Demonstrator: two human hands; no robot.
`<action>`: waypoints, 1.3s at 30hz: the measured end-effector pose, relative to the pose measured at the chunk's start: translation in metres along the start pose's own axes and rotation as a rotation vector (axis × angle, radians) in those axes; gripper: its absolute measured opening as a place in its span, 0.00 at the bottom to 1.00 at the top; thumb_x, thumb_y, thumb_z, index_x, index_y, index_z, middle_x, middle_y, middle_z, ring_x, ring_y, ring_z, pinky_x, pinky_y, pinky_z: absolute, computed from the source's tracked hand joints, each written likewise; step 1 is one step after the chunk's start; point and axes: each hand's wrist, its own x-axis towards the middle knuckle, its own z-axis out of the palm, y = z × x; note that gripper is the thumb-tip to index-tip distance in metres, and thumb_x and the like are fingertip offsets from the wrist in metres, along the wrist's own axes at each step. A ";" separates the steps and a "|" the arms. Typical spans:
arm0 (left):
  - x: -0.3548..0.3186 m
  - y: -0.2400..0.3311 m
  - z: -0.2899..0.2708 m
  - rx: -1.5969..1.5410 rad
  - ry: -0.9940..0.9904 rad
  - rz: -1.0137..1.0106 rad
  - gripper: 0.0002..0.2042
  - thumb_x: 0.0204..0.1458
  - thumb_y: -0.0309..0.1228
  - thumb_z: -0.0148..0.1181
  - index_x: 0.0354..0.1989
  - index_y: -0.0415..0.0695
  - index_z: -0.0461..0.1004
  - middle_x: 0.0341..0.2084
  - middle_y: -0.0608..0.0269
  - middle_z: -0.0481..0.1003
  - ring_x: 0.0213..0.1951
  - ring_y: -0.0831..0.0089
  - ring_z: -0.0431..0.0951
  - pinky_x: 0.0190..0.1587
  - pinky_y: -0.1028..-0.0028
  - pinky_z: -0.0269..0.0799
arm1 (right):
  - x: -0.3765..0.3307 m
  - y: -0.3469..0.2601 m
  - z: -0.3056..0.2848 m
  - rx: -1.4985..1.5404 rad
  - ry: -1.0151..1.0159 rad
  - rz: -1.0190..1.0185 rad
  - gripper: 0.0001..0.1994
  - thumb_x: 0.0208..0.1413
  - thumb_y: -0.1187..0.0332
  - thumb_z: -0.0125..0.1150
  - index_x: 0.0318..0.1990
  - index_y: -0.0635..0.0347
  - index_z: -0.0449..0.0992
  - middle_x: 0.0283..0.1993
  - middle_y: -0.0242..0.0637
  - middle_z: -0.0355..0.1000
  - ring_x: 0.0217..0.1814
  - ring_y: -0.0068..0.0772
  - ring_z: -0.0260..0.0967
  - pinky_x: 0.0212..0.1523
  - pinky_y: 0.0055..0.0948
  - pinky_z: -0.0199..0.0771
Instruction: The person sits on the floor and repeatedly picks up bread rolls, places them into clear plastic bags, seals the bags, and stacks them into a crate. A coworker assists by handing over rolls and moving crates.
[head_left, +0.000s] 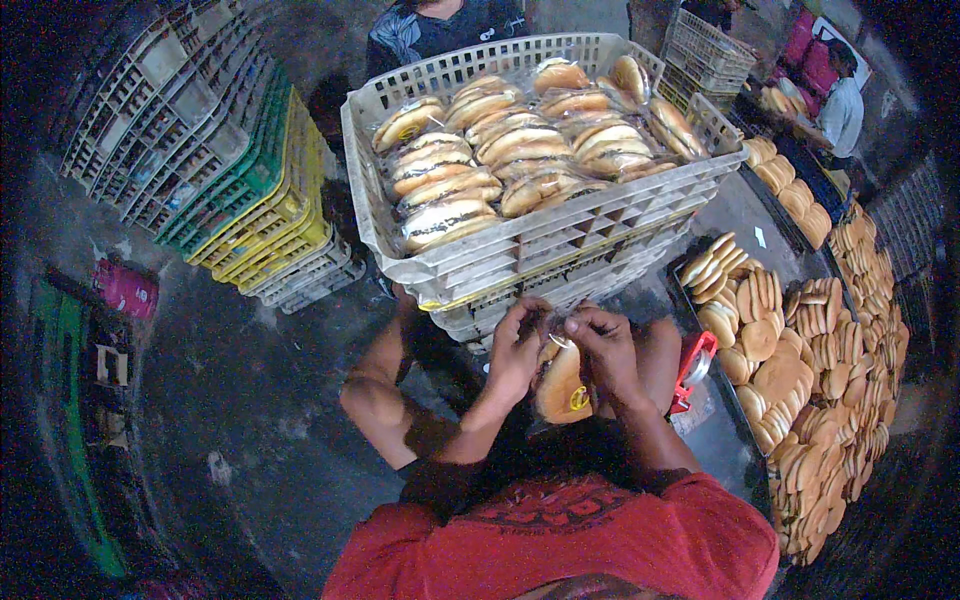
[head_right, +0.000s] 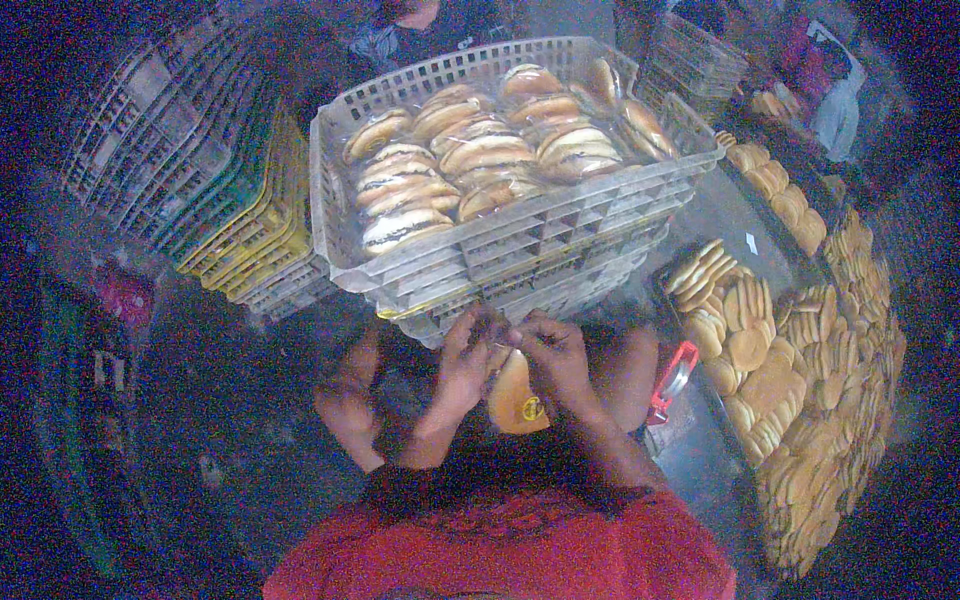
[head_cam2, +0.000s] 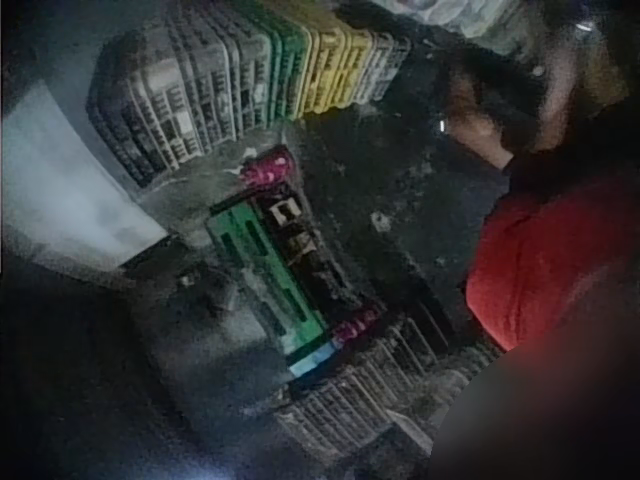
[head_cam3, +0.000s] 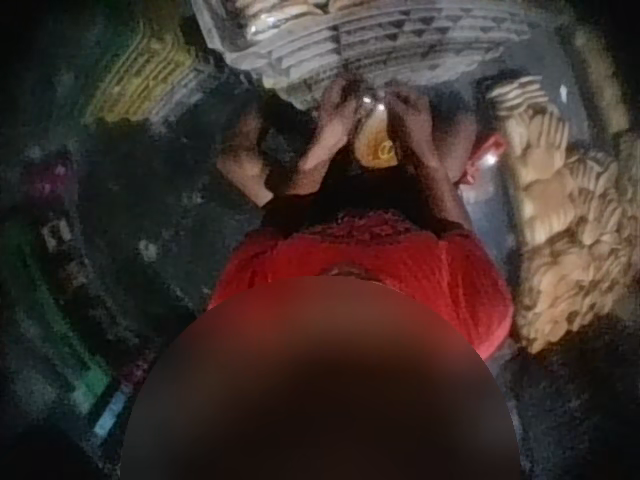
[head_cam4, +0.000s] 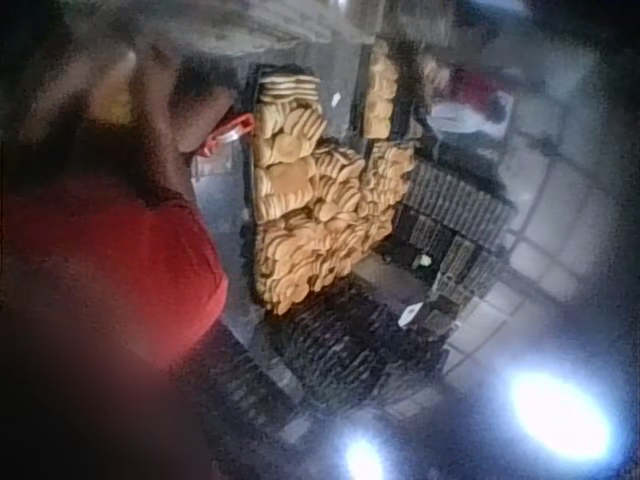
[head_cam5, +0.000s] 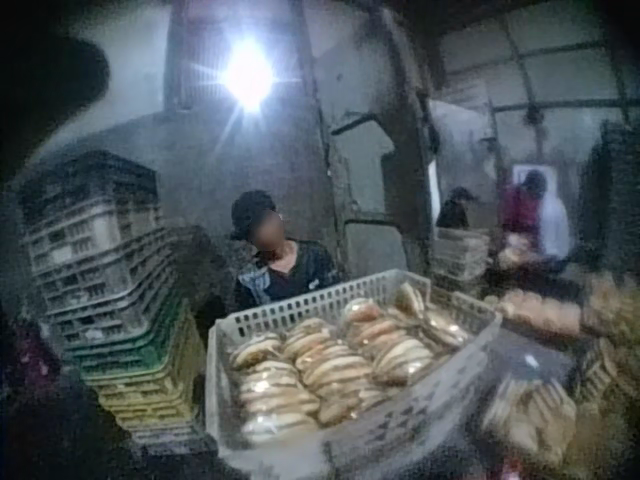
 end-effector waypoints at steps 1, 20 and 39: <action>-0.002 0.000 0.002 0.109 -0.001 0.124 0.05 0.57 0.23 0.55 0.41 0.38 0.72 0.35 0.66 0.71 0.38 0.78 0.72 0.40 0.79 0.69 | -0.001 -0.001 0.000 -0.012 0.022 0.042 0.07 0.54 0.72 0.63 0.25 0.63 0.75 0.28 0.29 0.69 0.32 0.19 0.63 0.32 0.22 0.62; 0.005 -0.010 0.021 0.509 0.109 0.412 0.06 0.54 0.23 0.60 0.37 0.36 0.71 0.34 0.57 0.72 0.38 0.72 0.74 0.39 0.75 0.70 | 0.004 0.008 -0.014 -0.245 0.111 -0.332 0.07 0.53 0.74 0.61 0.37 0.67 0.78 0.41 0.37 0.68 0.44 0.27 0.66 0.44 0.25 0.66; 0.000 -0.046 0.056 0.425 0.029 0.424 0.11 0.47 0.21 0.58 0.40 0.41 0.71 0.23 0.66 0.71 0.24 0.78 0.71 0.29 0.76 0.67 | -0.119 0.197 -0.288 -0.415 0.647 0.259 0.16 0.52 0.58 0.60 0.32 0.66 0.81 0.27 0.41 0.77 0.29 0.29 0.71 0.35 0.30 0.70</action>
